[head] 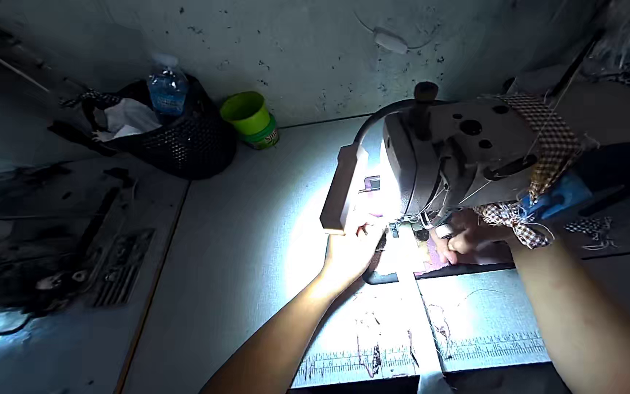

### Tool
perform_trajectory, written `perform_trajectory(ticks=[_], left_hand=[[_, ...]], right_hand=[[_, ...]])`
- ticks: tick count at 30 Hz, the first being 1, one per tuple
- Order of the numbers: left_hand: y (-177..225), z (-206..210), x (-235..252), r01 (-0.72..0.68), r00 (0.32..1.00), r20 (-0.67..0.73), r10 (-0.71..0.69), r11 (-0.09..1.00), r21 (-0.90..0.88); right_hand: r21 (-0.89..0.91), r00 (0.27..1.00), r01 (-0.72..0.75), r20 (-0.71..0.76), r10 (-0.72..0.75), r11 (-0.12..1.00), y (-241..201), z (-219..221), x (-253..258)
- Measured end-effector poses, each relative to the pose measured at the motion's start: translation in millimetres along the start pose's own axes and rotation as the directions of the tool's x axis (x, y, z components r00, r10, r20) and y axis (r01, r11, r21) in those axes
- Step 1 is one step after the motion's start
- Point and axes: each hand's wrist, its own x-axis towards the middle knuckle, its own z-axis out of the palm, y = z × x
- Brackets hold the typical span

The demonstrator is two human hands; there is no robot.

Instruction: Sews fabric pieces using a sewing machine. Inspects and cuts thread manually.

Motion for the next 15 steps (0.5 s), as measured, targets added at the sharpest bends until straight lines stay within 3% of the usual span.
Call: perform_trajectory(ticks=[3, 5, 7, 8, 10, 12, 15], left_hand=[[2, -1, 0, -0.016, 0.997, 0.077, 0.010, 0.998, 0.066], [4, -2, -2, -0.040, 0.997, 0.066, 0.033, 0.993, 0.110], [3, -1, -9, -0.151, 0.987, 0.074, 0.140, 0.972, 0.178], [1, 1, -13, -0.272, 0.960, 0.113, 0.255, 0.944, 0.185], [1, 3, -19, -0.522, 0.832, 0.283, 0.478, 0.846, 0.107], [8, 6, -22, -0.613, 0.721, 0.437, 0.538, 0.789, 0.040], [10, 9, -25, -0.683, 0.652, 0.453, 0.608, 0.730, 0.005]], right_hand=[[-0.151, 0.974, -0.179, 0.110, 0.197, 0.972, -15, -2, 5], [-0.232, 0.966, -0.173, 0.151, 0.212, 0.957, -17, -1, 5], [-0.247, 0.955, -0.123, 0.233, 0.182, 0.961, -13, 0, 1], [-0.225, 0.946, -0.075, 0.292, 0.141, 0.971, -12, 3, 0], [-0.133, 0.886, 0.085, 0.463, -0.014, 0.987, -9, 8, 0], [-0.048, 0.817, 0.154, 0.568, -0.100, 0.987, -14, 18, 1], [-0.033, 0.795, 0.169, 0.595, -0.117, 0.985, -20, 14, 1]])
